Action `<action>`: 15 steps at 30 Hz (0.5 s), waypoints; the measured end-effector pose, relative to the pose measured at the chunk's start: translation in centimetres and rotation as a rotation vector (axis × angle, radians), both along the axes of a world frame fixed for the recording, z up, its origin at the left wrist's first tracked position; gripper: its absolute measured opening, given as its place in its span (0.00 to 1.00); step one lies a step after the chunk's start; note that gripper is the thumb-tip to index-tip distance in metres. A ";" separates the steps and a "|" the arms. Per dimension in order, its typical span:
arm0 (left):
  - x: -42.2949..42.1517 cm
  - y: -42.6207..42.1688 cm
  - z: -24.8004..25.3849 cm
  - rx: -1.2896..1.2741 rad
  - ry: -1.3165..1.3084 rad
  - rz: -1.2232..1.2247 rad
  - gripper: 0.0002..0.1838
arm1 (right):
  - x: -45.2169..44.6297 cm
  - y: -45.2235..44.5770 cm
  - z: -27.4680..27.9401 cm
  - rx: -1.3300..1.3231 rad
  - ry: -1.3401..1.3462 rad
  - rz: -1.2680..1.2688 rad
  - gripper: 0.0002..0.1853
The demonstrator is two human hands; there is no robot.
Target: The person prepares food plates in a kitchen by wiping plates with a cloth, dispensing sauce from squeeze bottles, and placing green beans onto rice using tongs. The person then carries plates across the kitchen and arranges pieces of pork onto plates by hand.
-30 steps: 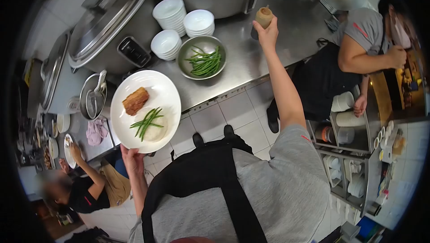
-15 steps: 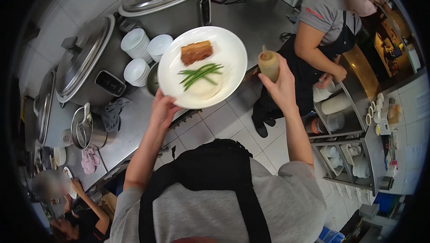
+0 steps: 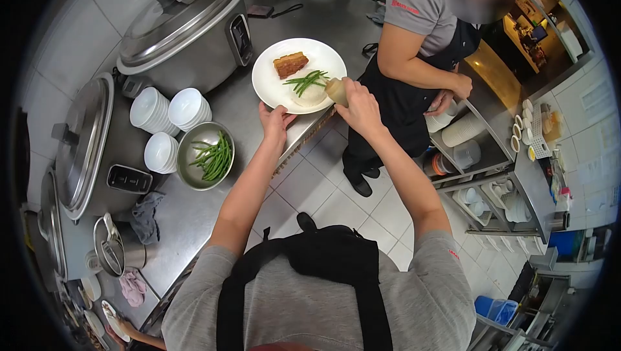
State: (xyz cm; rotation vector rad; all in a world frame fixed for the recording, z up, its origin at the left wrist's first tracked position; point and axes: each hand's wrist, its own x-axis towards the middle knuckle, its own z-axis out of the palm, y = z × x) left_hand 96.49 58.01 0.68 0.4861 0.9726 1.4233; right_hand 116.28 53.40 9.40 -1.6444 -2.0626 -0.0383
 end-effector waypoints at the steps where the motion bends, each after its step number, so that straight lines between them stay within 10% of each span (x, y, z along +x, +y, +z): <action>1: 0.4 0.7 -0.1 -0.025 -0.037 0.031 0.41 | 0.0 0.7 -0.2 -0.010 0.003 -0.010 0.31; 15: 0.8 2.7 1.0 -0.130 -0.106 -0.127 0.47 | 0.0 7.6 -0.2 -0.030 -0.229 -0.120 0.24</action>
